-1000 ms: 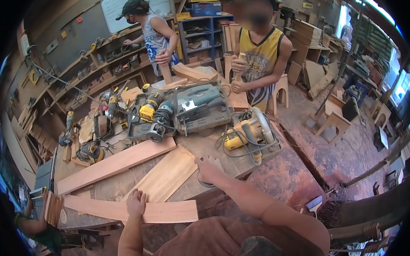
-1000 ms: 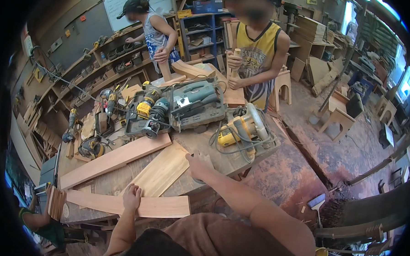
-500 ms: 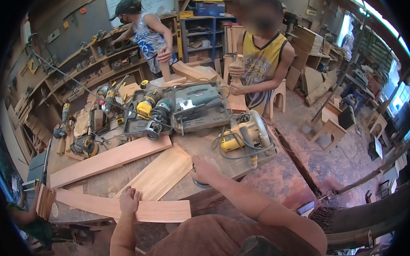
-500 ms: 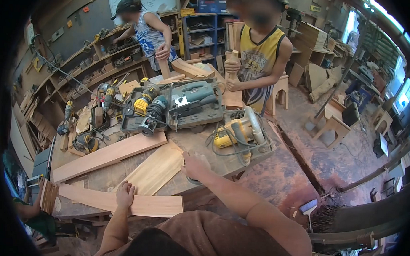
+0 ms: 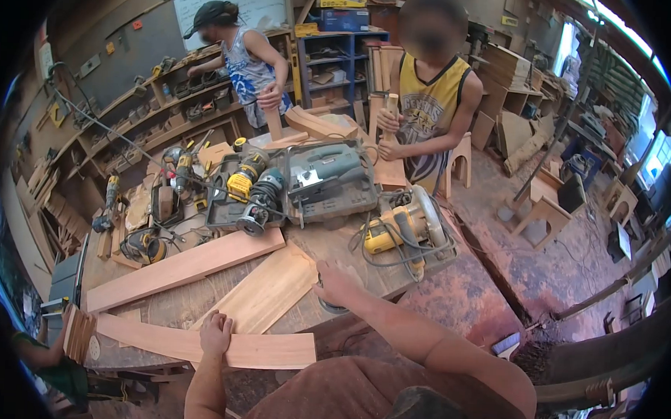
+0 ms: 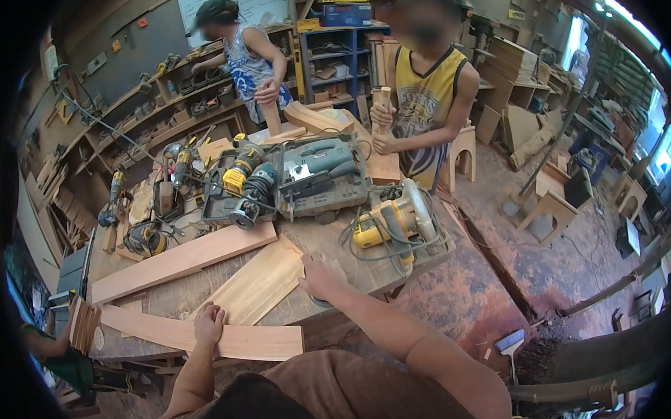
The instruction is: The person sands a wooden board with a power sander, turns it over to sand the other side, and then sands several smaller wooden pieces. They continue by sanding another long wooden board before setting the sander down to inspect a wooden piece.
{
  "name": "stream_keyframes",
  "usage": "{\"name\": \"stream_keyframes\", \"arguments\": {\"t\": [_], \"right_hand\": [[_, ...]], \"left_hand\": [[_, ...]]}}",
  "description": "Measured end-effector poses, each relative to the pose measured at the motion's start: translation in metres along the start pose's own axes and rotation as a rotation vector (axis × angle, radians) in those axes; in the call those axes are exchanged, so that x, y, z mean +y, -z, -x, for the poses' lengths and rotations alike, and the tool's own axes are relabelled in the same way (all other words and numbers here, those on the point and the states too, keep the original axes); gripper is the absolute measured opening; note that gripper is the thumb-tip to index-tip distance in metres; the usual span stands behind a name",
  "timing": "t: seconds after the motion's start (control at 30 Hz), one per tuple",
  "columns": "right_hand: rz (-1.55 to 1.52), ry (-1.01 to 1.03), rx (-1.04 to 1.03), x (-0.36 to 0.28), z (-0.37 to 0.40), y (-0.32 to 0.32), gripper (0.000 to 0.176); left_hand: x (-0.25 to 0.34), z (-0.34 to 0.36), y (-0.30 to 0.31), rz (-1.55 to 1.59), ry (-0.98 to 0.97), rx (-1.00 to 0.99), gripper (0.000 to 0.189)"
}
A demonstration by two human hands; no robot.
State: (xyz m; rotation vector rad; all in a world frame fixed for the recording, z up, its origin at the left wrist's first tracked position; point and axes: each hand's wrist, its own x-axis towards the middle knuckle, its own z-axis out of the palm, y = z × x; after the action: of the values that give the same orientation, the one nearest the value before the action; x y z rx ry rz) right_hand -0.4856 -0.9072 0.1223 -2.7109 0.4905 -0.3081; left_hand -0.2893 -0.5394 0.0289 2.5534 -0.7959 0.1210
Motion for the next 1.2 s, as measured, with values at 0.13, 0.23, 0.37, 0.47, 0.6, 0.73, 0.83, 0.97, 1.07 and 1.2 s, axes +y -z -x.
{"name": "stream_keyframes", "arguments": {"t": [0.13, 0.23, 0.37, 0.47, 0.6, 0.73, 0.83, 0.97, 1.07, 1.2], "right_hand": [[-0.033, -0.008, -0.061, 0.003, 0.0, 0.002, 0.049], [-0.037, 0.01, -0.061, 0.004, 0.001, 0.001, 0.048], [-0.04, -0.007, -0.028, 0.002, 0.002, 0.0, 0.048], [-0.037, -0.024, -0.009, 0.001, 0.003, -0.003, 0.047], [0.01, -0.043, -0.058, -0.001, 0.001, 0.0, 0.051], [-0.014, 0.003, -0.087, 0.001, -0.001, 0.003, 0.051], [-0.015, 0.002, -0.078, 0.0, -0.001, 0.005, 0.047], [-0.023, 0.004, -0.029, 0.001, -0.001, 0.002, 0.048], [-0.01, -0.001, -0.033, 0.003, 0.0, 0.002, 0.049], [-0.026, 0.002, -0.056, 0.003, -0.001, 0.003, 0.05]], "left_hand": [[0.001, 0.0, 0.0, 0.007, 0.008, -0.007, 0.032], [0.006, 0.001, 0.004, 0.004, 0.006, -0.019, 0.031], [0.009, 0.0, 0.007, 0.006, 0.015, -0.038, 0.029], [0.006, 0.003, 0.005, 0.003, 0.002, -0.032, 0.029], [0.008, 0.001, 0.004, -0.003, 0.02, -0.015, 0.028], [0.008, 0.001, 0.005, 0.015, 0.016, -0.012, 0.028], [0.008, 0.002, 0.006, 0.046, 0.013, -0.007, 0.028], [0.006, 0.0, 0.004, 0.008, -0.005, 0.005, 0.028], [0.002, 0.002, -0.001, 0.019, 0.024, 0.008, 0.029], [0.009, 0.002, 0.005, 0.006, 0.013, -0.001, 0.029]]}}
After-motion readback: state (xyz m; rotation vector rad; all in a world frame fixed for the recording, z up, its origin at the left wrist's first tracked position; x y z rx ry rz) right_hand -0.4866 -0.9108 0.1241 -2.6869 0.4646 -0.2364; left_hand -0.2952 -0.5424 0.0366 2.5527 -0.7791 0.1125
